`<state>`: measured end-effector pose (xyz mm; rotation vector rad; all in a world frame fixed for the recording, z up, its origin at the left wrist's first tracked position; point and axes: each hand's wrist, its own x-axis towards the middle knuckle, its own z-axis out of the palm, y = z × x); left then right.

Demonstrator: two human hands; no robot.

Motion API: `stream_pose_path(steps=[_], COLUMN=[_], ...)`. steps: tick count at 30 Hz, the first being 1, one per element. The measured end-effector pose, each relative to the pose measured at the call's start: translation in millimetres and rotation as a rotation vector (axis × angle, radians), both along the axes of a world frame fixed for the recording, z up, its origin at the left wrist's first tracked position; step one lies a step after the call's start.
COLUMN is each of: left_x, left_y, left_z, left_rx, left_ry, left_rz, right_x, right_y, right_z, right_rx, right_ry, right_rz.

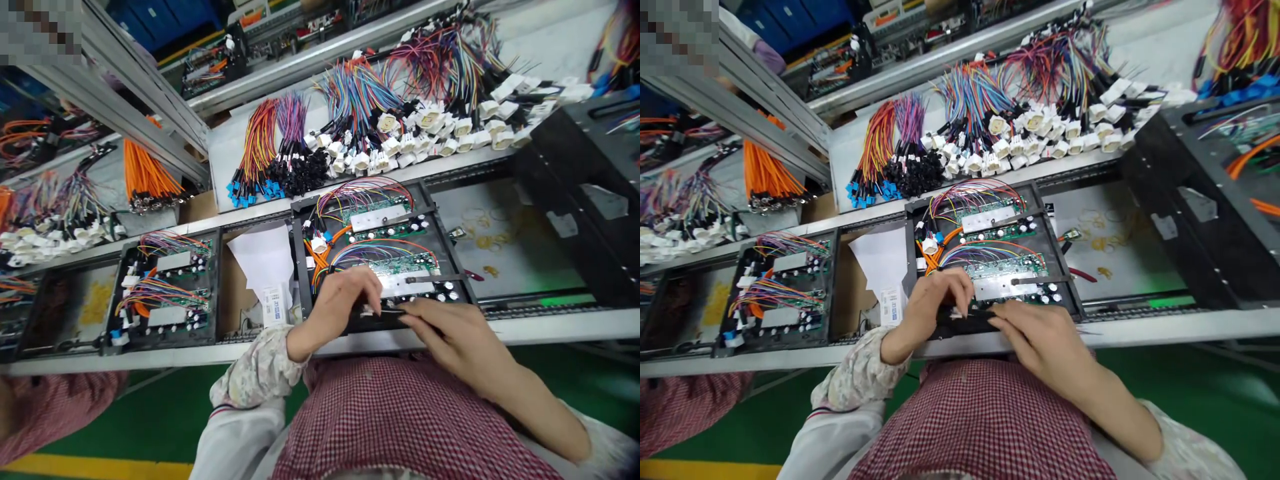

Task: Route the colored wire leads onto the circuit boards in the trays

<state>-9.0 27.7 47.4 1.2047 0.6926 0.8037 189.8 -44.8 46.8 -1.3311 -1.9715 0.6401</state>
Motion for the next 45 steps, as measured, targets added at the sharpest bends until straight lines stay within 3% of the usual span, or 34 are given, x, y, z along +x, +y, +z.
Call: stream_pose_path(steps=[2, 6, 9, 14, 18, 23, 30, 34, 39, 45], left_x=[-1, -2, -3, -12, -22, -24, -26, -30, -32, -32], left_y=[5, 12, 13, 19, 25, 28, 28, 29, 28, 27], left_z=[-0.7, -1.5, -7.1, -21.9, -25.3, -23.0, -22.5, -22.2, -20.6, -22.4], left_rx=[-0.055, 0.004, -0.027, -0.226, -0.246, -0.241, -0.218, -0.223, -0.206, -0.203], left_ry=[-0.057, 0.097, 0.147, 0.034, 0.073, 0.102, 0.121, 0.079, 0.118, 0.109], left_rz=[0.038, -0.238, -0.152, 0.065, 0.128, 0.11, 0.083, 0.037, 0.01, -0.001], right_x=[-1, -2, -2, 11, 38, 63, 62, 63, 64, 76], right_y=[2, 10, 17, 25, 24, 8, -5, -8, 2, 26], right_z=[2, -1, -10, -16, -13, -24, -47, -43, -41, -49], right_rx=[-0.12, -0.328, -0.367, -0.316, -0.12, -0.075, 0.018, 0.038, 0.072, 0.028], right_ry=[0.124, 0.243, 0.167, 0.045, -0.112, -0.271, -0.484, -0.351, -0.382, -0.504], right_rz=[-0.068, -0.023, -0.04, -0.06, -0.32, -0.231, -0.249, -0.25, -0.347, -0.186])
